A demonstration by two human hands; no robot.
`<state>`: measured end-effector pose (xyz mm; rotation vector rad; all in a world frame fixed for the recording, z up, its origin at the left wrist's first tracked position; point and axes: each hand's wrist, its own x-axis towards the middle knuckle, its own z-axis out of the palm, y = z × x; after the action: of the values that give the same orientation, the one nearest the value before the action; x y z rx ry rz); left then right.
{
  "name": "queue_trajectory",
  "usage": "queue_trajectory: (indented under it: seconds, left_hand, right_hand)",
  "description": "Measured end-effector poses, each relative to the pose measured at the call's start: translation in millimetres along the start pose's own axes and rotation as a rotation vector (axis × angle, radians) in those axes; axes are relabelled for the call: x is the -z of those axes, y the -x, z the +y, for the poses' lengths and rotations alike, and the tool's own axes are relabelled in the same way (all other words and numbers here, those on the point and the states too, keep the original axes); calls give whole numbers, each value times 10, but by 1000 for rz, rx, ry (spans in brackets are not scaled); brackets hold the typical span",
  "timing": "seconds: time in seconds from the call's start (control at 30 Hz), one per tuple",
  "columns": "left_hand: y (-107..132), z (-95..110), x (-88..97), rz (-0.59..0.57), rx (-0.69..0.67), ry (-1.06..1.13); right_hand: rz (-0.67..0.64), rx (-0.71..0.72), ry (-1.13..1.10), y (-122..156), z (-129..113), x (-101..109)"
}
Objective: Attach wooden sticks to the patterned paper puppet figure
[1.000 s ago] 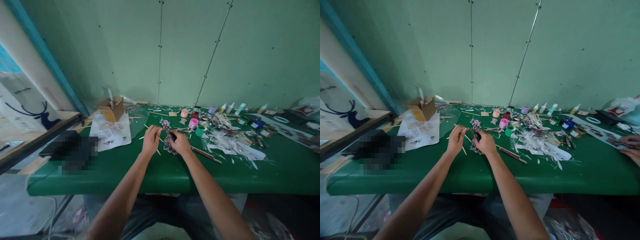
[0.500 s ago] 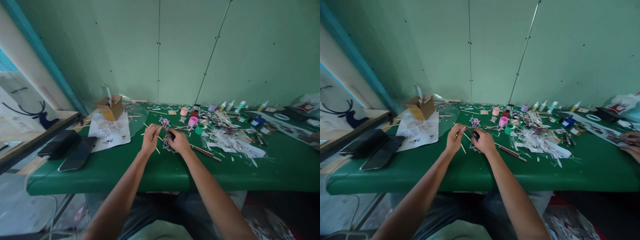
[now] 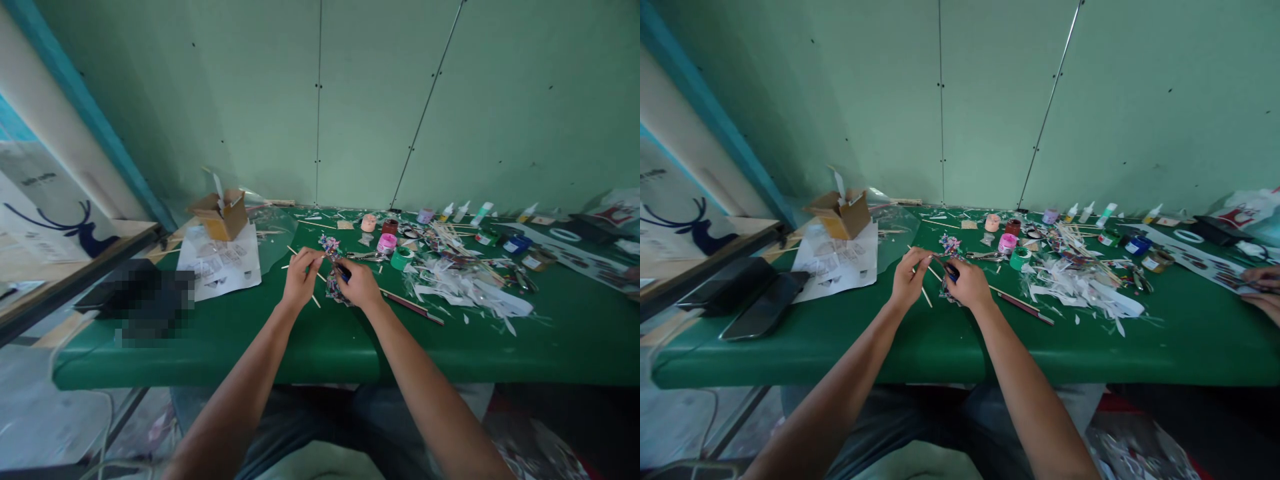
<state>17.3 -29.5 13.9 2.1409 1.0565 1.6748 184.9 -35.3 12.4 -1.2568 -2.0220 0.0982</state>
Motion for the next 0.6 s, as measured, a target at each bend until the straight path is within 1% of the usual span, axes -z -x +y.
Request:
queue_trajectory:
  seconds: [0.27,0.47,0.6]
  left_hand:
    - [2,0,-1,0,-2,19]
    - [-1,5,-3,-12,-1,27]
    - [1,7,-6,-8,3,30]
  right_hand:
    - [1,-4,-20,1,-1,3]
    - [-46,-23,5,0,-13,25]
    - [-54,-31,7,0,-21,31]
